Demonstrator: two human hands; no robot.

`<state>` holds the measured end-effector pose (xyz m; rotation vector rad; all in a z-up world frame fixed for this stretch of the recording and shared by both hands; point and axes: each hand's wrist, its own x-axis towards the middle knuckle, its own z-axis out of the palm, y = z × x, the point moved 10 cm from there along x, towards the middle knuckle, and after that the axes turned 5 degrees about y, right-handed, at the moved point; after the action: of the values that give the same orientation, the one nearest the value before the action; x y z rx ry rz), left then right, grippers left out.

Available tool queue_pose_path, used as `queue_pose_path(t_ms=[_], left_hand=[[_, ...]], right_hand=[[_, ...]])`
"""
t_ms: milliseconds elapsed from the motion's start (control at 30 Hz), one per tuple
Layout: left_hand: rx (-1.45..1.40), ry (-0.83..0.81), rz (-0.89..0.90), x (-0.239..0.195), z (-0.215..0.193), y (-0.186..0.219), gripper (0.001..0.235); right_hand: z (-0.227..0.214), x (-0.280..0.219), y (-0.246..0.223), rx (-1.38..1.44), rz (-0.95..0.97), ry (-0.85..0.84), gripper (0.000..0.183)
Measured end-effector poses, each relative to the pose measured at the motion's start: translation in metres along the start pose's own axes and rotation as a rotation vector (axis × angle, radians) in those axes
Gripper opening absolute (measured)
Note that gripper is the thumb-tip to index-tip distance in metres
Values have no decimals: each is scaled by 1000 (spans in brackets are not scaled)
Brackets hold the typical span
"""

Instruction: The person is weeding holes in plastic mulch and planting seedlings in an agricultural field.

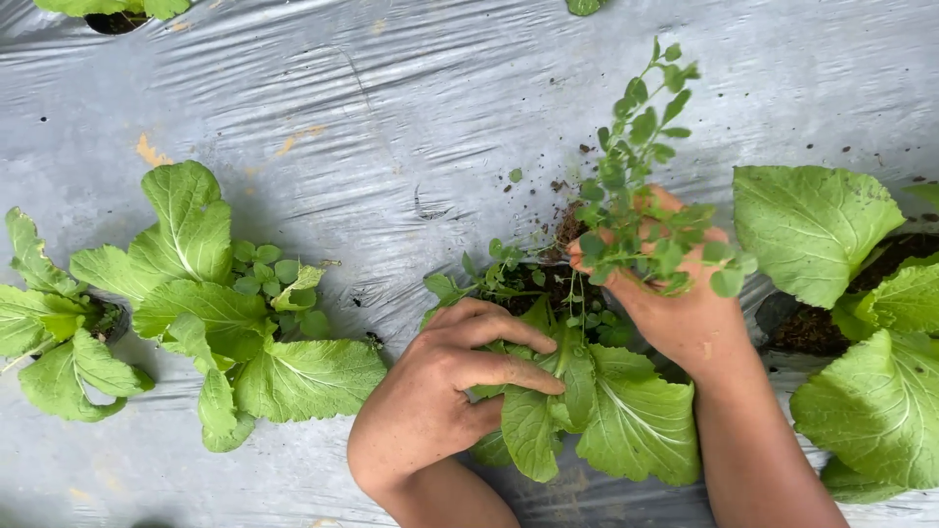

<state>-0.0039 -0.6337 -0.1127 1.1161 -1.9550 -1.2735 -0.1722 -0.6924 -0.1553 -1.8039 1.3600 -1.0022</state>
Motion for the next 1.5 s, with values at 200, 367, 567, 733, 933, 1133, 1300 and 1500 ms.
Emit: queue_pose_path(t_ms=[200, 367, 567, 733, 933, 1133, 1300, 1500], left_hand=[[34, -8, 4, -1, 0, -1, 58], [19, 11, 16, -2, -2, 0, 52], [22, 8, 38, -2, -3, 2, 44], [-11, -10, 38, -1, -1, 4, 50], [1, -31, 42, 0, -1, 4, 44], [-31, -48, 79, 4, -1, 7, 53], [-32, -25, 70, 5, -4, 6, 57], [-47, -31, 51, 4, -5, 6, 58]], right_hand=[[59, 13, -33, -213, -205, -346, 44], [79, 11, -43, -300, -273, -436, 35], [86, 8, -46, -285, -342, -510, 25], [88, 4, -37, -268, -300, -548, 30], [87, 7, -39, -232, -287, -550, 34], [88, 10, -27, -301, -302, -446, 26], [78, 14, -16, -44, -198, -332, 32], [51, 15, -1, 159, 35, -188, 40]])
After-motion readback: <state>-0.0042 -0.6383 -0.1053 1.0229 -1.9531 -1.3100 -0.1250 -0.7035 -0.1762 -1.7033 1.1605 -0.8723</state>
